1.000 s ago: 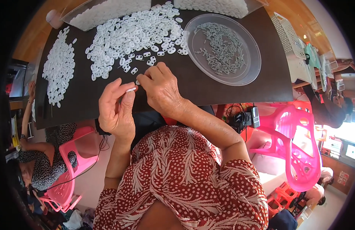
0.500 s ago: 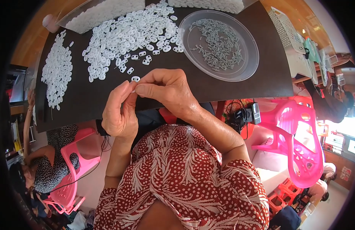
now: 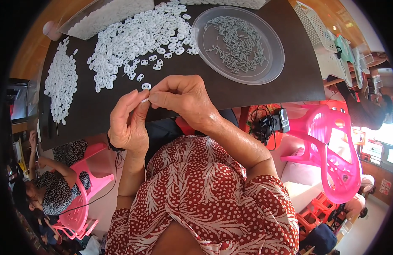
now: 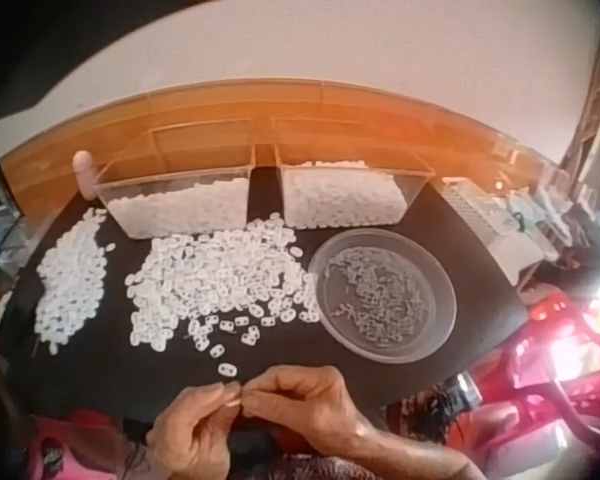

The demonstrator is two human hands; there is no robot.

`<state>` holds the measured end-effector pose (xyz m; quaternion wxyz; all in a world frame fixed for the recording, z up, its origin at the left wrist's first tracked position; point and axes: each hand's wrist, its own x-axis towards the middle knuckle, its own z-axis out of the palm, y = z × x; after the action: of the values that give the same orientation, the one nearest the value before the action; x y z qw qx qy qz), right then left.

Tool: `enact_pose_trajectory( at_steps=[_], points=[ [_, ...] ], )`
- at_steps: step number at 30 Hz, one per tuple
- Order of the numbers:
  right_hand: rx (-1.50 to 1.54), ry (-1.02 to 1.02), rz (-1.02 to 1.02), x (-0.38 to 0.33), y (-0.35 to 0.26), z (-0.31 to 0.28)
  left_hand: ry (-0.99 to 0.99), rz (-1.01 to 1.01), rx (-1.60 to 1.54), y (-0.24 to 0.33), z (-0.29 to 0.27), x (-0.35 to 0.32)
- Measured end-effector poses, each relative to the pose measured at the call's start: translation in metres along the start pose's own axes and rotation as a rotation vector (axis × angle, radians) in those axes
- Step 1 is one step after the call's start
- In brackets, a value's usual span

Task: The person is manually assembling small white plastic components by fitting tiny metal parts into them.

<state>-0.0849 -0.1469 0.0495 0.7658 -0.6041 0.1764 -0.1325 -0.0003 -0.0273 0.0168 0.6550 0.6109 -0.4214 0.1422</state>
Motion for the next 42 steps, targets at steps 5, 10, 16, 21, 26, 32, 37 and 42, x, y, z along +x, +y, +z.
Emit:
enact_pose_trajectory(
  at_steps=[5, 10, 16, 21, 26, 32, 37, 42],
  points=[
    [-0.017, 0.066, -0.063, -0.004, -0.001, 0.004, 0.032, -0.304, -0.206, 0.009, -0.001, -0.002],
    [-0.024, 0.11, -0.071, -0.006, 0.001, 0.008, 0.014, -0.426, -0.406, 0.01, 0.0, 0.002],
    [-0.066, 0.094, -0.045, -0.01, -0.002, 0.006, 0.007, -0.436, -0.395, 0.01, 0.002, 0.002],
    [-0.118, 0.11, -0.086, -0.013, 0.0, 0.008, -0.01, -0.42, -0.391, 0.011, 0.002, 0.003],
    [-0.047, 0.12, -0.133, -0.013, 0.001, 0.01, 0.034, -0.448, -0.388, 0.019, 0.001, 0.0],
    [-0.03, 0.091, -0.113, -0.014, 0.001, 0.007, -0.078, -0.078, -0.015, 0.009, -0.001, 0.0],
    [-0.025, 0.057, -0.033, -0.016, -0.004, 0.004, -0.027, 0.129, 0.079, 0.01, 0.001, 0.004],
    [0.083, 0.055, 0.024, -0.016, -0.008, 0.002, -0.139, 0.19, 0.172, 0.013, -0.004, 0.004]
  ],
)
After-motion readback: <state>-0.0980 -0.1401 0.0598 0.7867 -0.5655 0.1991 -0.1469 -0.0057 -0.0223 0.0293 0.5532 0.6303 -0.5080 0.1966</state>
